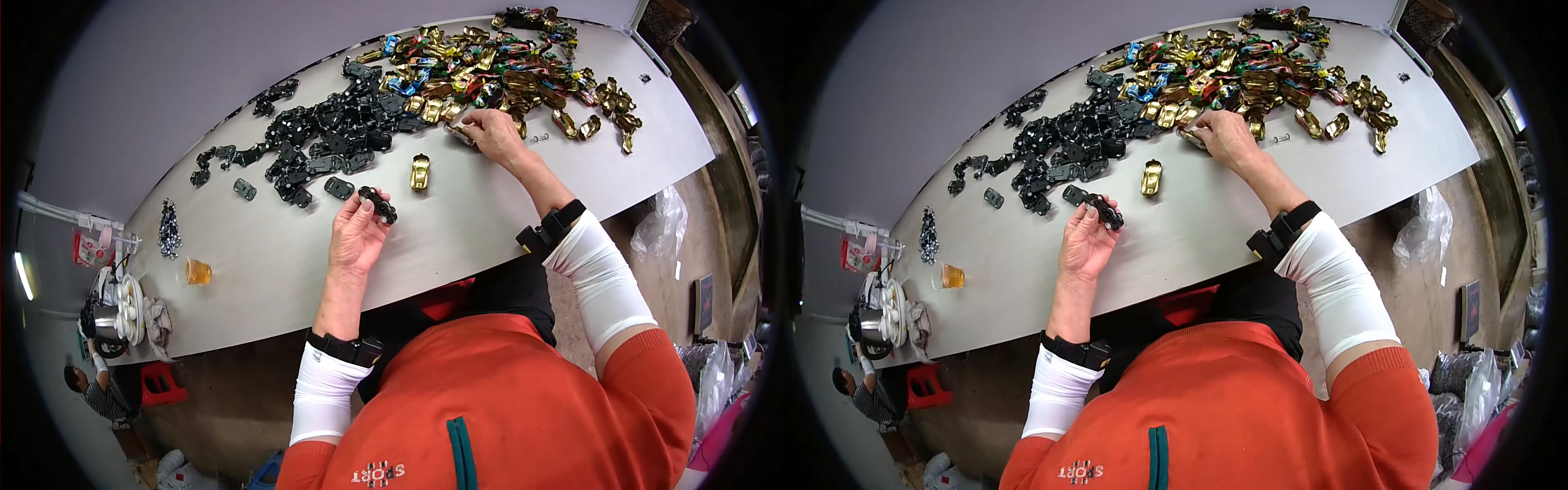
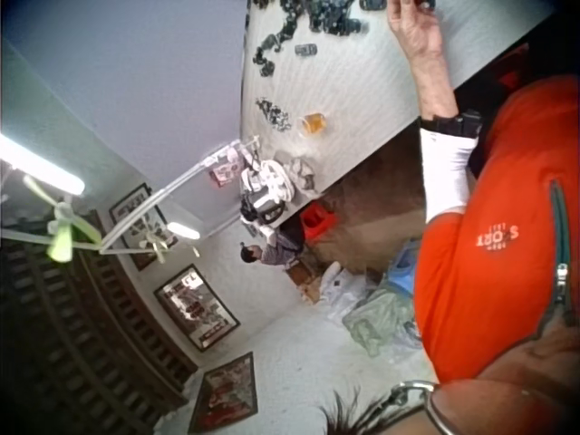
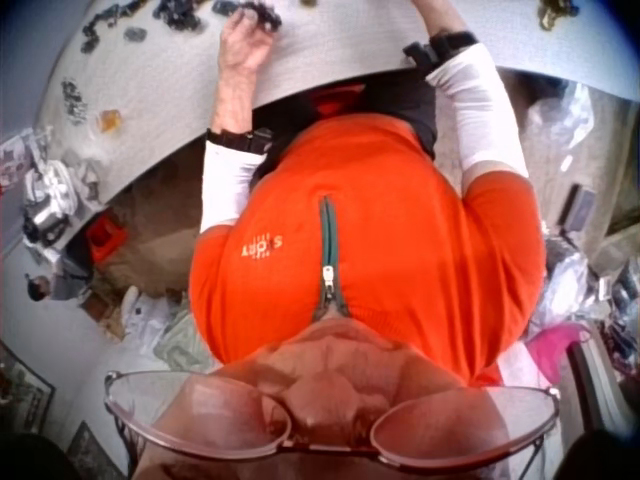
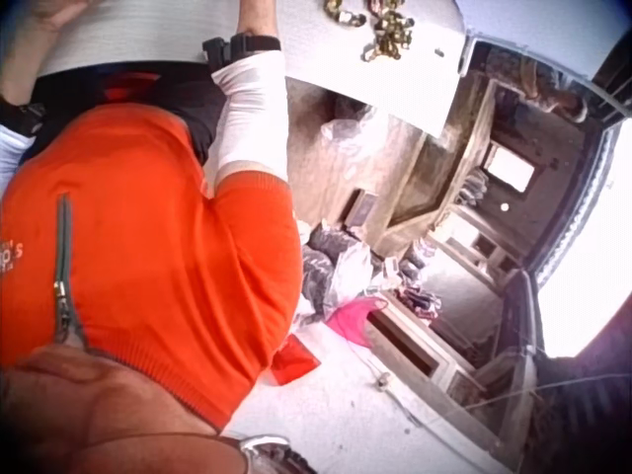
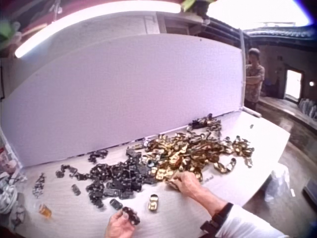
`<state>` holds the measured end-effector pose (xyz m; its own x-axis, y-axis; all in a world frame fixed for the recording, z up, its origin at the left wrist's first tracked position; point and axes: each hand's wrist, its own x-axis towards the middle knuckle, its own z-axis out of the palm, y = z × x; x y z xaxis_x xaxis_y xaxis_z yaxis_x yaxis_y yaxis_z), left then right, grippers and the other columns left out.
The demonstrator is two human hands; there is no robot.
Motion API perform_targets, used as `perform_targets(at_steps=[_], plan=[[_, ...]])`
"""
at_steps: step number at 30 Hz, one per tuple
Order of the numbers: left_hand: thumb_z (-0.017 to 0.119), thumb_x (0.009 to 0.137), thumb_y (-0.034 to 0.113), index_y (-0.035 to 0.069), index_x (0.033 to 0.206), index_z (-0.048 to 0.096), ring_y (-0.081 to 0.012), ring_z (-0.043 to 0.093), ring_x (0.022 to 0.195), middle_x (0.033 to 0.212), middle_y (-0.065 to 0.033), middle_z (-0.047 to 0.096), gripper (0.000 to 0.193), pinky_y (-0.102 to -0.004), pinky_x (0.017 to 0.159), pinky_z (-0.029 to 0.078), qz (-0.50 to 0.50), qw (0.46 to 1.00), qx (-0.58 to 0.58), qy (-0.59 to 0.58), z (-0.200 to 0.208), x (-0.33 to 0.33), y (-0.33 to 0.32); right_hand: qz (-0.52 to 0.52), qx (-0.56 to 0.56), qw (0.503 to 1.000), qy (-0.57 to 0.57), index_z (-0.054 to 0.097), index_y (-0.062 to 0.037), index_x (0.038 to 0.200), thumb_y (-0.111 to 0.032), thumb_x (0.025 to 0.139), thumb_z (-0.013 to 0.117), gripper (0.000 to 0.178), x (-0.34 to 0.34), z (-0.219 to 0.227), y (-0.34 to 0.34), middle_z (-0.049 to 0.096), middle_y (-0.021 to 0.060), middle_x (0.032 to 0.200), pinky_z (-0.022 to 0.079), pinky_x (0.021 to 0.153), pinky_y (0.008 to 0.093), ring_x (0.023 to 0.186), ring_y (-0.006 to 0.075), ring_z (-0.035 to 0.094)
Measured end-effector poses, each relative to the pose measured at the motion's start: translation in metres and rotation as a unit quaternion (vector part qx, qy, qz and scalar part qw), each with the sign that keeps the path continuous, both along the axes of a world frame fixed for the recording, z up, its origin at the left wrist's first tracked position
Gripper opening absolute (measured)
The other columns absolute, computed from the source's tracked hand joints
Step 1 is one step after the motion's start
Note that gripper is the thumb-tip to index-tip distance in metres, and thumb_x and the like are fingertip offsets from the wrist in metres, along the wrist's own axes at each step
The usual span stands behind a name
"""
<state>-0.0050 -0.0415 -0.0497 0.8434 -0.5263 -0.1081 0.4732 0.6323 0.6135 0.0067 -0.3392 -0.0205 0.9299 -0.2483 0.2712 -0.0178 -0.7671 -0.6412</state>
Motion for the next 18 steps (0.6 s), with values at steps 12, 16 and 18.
perform_targets(at_steps=[12,16,18], plan=[[0.062,0.085,0.006,0.002,0.102,0.060,-0.0232,0.062,0.088,0.103,-0.0154,0.062,0.017,-0.0334,0.080,0.053,-0.010,1.000,-0.027,0.010,0.011,-0.006,0.013,0.214,-0.046,0.976,0.019,0.062,-0.0132,0.112,-0.002,0.079,0.058,0.035,-0.023,-0.004,0.067,0.055,0.0133,0.100,0.046,0.080,0.0400,0.091,0.0338,0.056],[0.063,0.085,0.006,0.005,0.102,0.062,-0.0246,0.063,0.089,0.105,-0.0159,0.062,0.017,-0.0334,0.079,0.053,-0.003,1.000,-0.018,0.011,0.006,-0.013,0.017,0.236,0.277,0.923,0.125,0.050,-0.0077,0.127,-0.009,0.082,0.062,0.046,-0.032,0.008,0.068,0.054,0.0069,0.095,0.044,0.056,0.0279,0.075,0.0214,0.058],[0.062,0.085,0.008,0.003,0.107,0.060,-0.0269,0.062,0.092,0.110,-0.0177,0.060,0.022,-0.0371,0.079,0.054,-0.009,0.999,-0.038,-0.018,0.002,-0.011,0.013,0.279,0.508,0.793,0.189,0.035,0.0016,0.135,-0.019,0.086,0.062,0.059,-0.037,0.014,0.068,0.052,0.0058,0.097,0.035,0.042,0.0191,0.068,0.0129,0.059]])
